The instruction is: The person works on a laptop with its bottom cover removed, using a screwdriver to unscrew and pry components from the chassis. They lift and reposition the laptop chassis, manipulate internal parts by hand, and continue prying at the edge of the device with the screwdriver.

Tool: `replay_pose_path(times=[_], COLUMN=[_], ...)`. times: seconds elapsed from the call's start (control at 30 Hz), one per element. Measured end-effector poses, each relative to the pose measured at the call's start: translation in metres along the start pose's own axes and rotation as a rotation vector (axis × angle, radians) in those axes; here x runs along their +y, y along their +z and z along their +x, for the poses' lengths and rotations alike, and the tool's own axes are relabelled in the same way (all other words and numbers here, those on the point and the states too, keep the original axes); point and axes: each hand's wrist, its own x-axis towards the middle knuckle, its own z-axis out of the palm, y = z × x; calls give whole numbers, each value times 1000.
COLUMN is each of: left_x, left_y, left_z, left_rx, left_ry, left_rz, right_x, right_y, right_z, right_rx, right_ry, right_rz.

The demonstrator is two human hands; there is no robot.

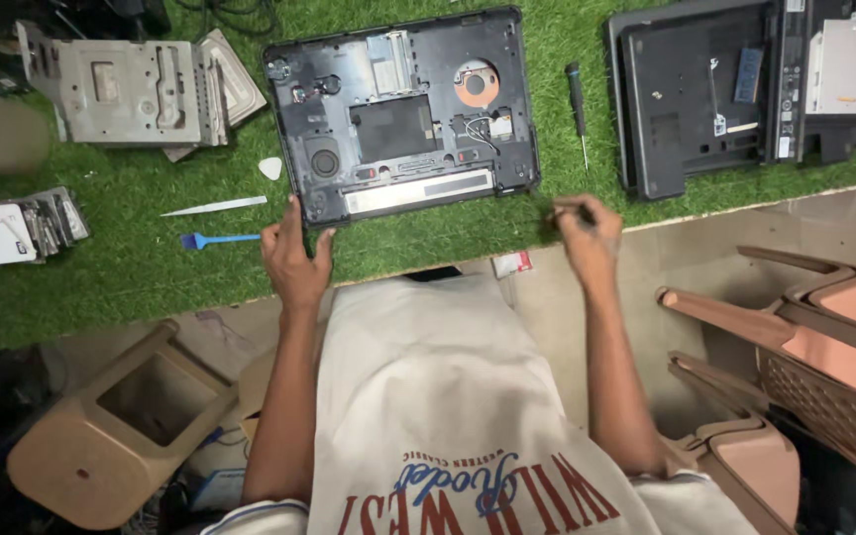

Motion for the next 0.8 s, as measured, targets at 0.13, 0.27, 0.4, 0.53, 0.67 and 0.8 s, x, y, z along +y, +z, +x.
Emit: replay_pose_path(times=[0.13,0.27,0.4,0.53,0.67,0.8], left_x=[0,2,3,3,3,0], left_y=[-1,-2,-3,-3,-1,0], left_z=[0,0,-1,-2,-5,-6], left_rx=[1,15,7,3,1,3], left_ry=[12,19,9,2,-9,-7], left_rz=[2,-5,-4,1,-4,-6], right_x=[-5,-20,-29,-26,-13,-4], right_y=[-7,3,3,-5,-9,-10], right_z=[40,62,64,55,42,33], right_rx=[4,-32,-35,-32,16,24], right_ry=[-60,-206,-301,-330,-295,-298], right_rz=[-122,-319,-518,-511,-449,-438])
